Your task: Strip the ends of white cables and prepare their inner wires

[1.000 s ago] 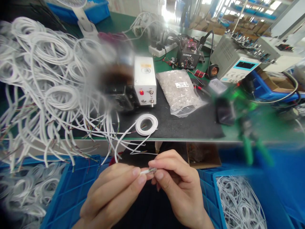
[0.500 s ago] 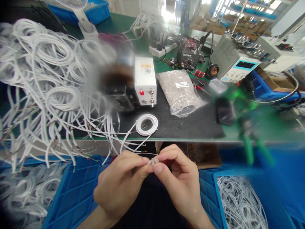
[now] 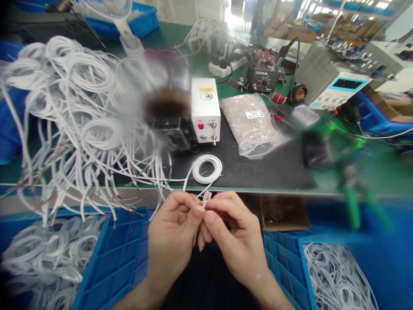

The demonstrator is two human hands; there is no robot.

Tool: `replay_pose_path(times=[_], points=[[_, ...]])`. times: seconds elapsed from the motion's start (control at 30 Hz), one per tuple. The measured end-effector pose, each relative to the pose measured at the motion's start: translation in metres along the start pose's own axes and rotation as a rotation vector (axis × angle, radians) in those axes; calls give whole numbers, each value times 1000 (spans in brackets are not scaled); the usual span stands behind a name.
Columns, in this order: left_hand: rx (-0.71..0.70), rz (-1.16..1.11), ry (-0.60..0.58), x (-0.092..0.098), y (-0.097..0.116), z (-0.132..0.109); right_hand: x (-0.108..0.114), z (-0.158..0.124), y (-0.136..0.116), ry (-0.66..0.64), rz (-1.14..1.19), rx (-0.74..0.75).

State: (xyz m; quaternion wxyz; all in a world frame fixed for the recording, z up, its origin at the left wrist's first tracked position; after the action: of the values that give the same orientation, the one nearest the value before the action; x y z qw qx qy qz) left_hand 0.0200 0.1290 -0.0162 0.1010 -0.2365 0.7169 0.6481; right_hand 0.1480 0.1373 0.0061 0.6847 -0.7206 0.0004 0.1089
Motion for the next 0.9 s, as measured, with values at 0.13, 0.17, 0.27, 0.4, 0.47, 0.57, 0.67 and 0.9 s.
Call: replay_pose_path(times=[0.13, 0.17, 0.27, 0.4, 0.47, 0.57, 0.67, 0.9], points=[[-8, -21, -3, 1, -2, -1, -12, 5, 12, -63, 265, -68], [-13, -18, -5, 1, -2, -2, -14, 6, 16, -70, 314, -92], [-24, 3, -27, -1, 0, -2, -15, 6, 24, -66, 375, -152], [-96, 197, -31, 7, 7, 0, -9, 3, 26, -15, 329, -163], [-209, 370, 9, 15, 16, 1, -3, 1, 27, 26, 253, -151], [-373, 460, 26, 18, 30, 2, 1, -1, 27, 37, 191, -146], [-386, 353, -85, 10, 32, 4, -1, -3, 28, 27, 194, -166], [-331, 318, -205, -2, 29, 7, -4, -8, 33, 14, 216, -207]])
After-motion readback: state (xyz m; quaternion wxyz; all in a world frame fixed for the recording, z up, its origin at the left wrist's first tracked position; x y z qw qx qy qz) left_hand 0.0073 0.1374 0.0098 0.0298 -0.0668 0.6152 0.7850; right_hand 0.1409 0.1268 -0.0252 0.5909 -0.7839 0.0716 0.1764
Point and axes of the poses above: each hand's wrist, its own z-axis towards the middle knuckle, its own x-axis out of the back of the hand, y = z × x, the point moved 8 cm from there along z, towards the middle knuckle, and after that the axes turned 3 degrees about -x, right-handed, at the moved point
